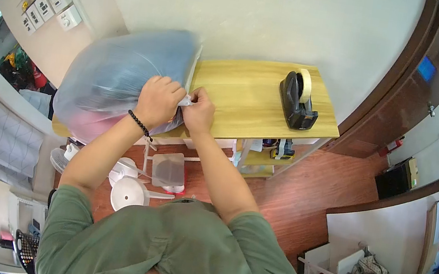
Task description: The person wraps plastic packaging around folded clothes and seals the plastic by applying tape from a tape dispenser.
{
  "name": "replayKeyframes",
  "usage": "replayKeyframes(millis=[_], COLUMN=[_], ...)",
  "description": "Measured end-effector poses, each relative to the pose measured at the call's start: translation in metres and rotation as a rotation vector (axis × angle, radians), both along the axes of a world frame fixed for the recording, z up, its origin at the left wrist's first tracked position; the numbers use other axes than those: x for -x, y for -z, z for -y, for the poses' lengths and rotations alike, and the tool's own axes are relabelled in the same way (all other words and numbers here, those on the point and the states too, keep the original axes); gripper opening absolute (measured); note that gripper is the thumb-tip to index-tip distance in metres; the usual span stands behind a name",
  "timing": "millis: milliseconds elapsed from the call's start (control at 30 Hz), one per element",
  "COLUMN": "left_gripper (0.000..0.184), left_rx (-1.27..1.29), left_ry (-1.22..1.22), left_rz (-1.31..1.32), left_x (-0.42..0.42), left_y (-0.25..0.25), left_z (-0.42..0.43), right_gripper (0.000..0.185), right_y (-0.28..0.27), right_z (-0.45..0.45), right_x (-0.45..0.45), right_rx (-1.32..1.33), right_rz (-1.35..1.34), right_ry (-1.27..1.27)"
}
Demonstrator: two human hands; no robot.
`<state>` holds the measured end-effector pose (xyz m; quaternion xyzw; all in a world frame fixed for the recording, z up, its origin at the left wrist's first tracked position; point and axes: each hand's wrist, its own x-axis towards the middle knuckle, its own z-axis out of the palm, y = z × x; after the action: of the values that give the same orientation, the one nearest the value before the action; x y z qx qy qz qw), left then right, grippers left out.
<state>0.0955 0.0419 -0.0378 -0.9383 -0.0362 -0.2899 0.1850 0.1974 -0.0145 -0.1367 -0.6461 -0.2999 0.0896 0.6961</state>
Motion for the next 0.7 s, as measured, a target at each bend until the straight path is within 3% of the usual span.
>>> replayKeyframes(millis=[267,367,433,500,567,600,700], left_gripper=[0.008,0.022,0.031,0.034,0.042,0.045,0.043], left_rx=[0.040,0.050,0.152,0.219,0.180,0.156,0.230], left_ry=[0.080,0.116,0.152,0.209,0.208,0.246,-0.220], left_rz=[0.023,0.141,0.152,0.188,0.236,0.541,1.157], left_x=[0.004,0.019,0.047,0.084,0.144,0.169,0.240], left_y=[0.005,0.013,0.025,0.038,0.065,0.073,0.028], left_z=[-0.003,0.009,0.042,0.075,0.088,0.088,0.047], right_gripper=[0.017,0.030,0.048,0.070,0.083,0.079,0.067], right_y=[-0.008,0.007,0.000,0.006,-0.016,-0.021,-0.110], right_z=[-0.008,0.000,0.027,0.044,0.077,0.082,0.064], right_x=[-0.005,-0.020,-0.031,-0.038,-0.038,-0.043,-0.044], right_rx=[0.097,-0.089,0.021,-0.036,-0.046,-0.190,-0.483], right_rz=[0.230,0.111,0.000,-0.101,0.093,0.068,0.086], right_ry=[0.083,-0.224,-0.586,-0.741,-0.838,-0.771,-0.470])
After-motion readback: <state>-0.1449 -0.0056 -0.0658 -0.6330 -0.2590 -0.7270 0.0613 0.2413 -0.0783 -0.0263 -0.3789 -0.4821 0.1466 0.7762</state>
